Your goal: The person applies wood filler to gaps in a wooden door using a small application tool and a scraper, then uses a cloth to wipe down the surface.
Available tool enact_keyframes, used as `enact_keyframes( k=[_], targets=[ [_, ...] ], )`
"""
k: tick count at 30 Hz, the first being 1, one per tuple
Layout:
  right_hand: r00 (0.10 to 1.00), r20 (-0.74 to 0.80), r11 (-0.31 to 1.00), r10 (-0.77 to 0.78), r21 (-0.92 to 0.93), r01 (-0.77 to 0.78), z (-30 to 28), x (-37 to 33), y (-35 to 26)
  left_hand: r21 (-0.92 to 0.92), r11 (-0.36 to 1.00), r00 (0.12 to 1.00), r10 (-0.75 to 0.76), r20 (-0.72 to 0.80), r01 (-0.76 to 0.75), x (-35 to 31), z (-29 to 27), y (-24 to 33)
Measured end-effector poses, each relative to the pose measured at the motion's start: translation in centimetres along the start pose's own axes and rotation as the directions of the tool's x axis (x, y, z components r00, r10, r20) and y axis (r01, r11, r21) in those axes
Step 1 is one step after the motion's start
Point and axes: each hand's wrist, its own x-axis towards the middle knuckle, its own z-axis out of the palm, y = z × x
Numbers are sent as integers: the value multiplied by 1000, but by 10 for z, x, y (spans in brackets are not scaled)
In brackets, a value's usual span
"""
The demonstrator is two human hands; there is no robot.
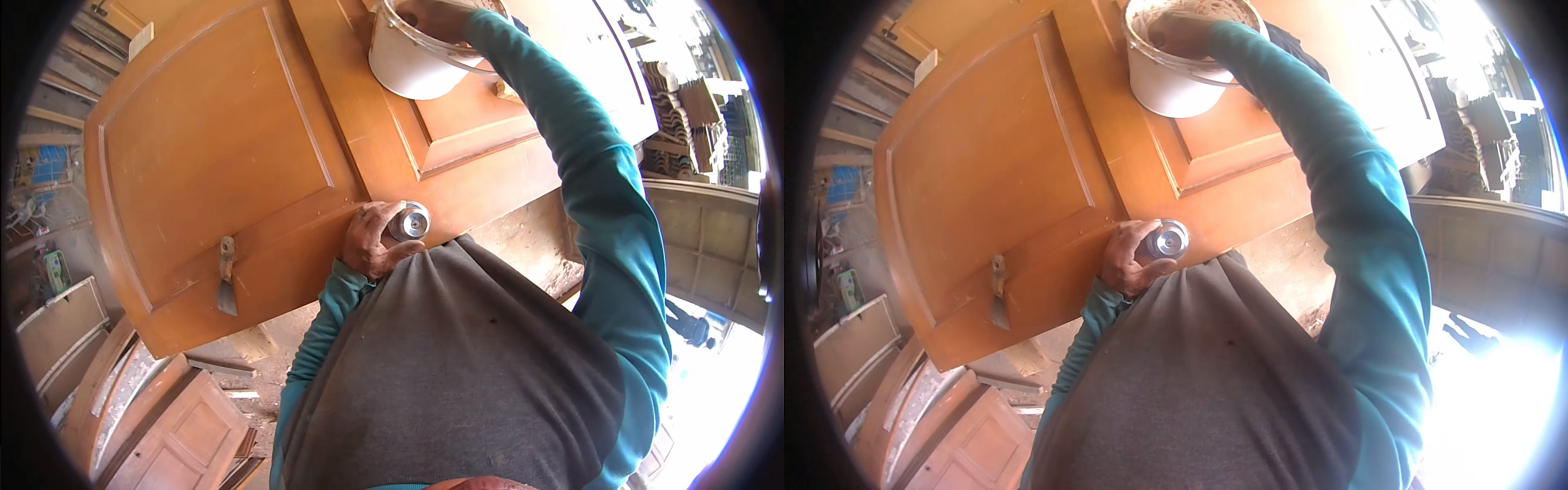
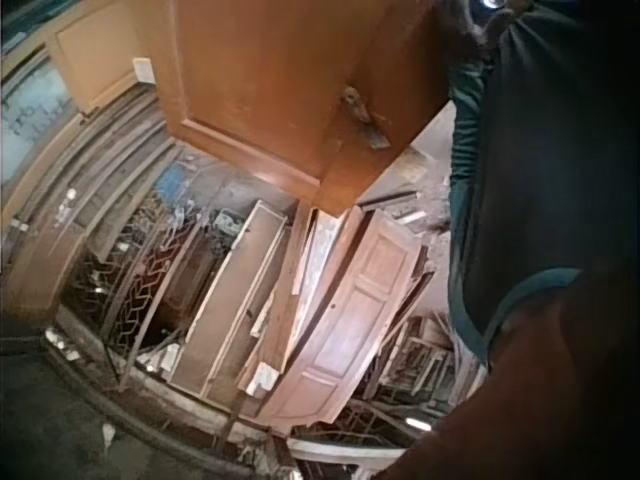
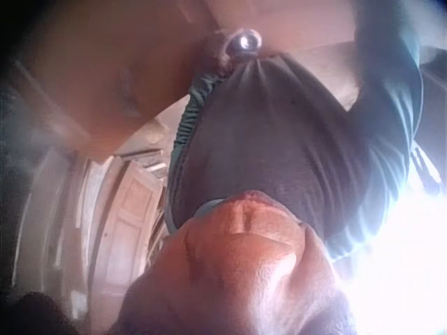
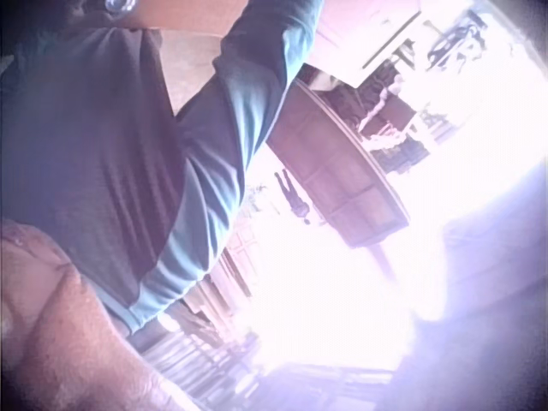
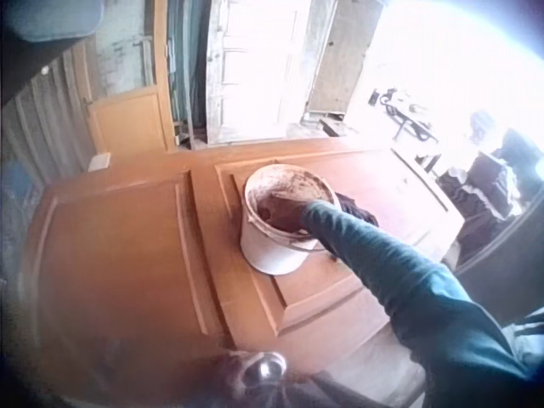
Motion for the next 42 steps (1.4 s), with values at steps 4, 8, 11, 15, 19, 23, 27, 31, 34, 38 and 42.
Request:
enact_keyframes(
  k=[4,8,11,15,19,23,27,31,34,38,42],
  targets=[
    [998,-62,999,-32,24,34,-3,-4,1,-83,988,975,-141,-174,128,-12,2,-14],
    [946,-319,998,-58,18,67,-37,-41,-8,286,907,841,-122,-527,310,-31,-32,-11],
    [841,-540,831,-36,451,326,-94,-101,-7,489,647,707,-111,-698,585,-61,-84,6],
    [724,-652,888,225,443,122,-109,-184,101,583,465,696,-106,-710,666,-110,-132,-13],
    [891,-292,852,346,496,-168,3,-214,236,556,387,651,-179,-737,736,-115,-126,-27],
    [734,-487,868,473,400,-295,119,-242,230,536,442,668,-227,-709,719,-90,-112,-39],
    [543,-720,896,431,414,-162,135,-242,118,445,568,654,-234,-720,693,-55,-88,-15],
    [870,-357,669,341,742,42,123,-252,1,353,795,759,-196,-621,494,32,-44,50],
    [965,-240,487,108,859,159,100,-251,-52,495,848,971,-90,-223,192,90,-19,83],
    [940,-340,457,-26,833,313,96,-253,-79,242,970,999,38,-14,-34,126,23,96],
    [915,-401,533,44,784,318,104,-255,-73,48,995,993,88,77,-91,133,46,98]
  ],
)
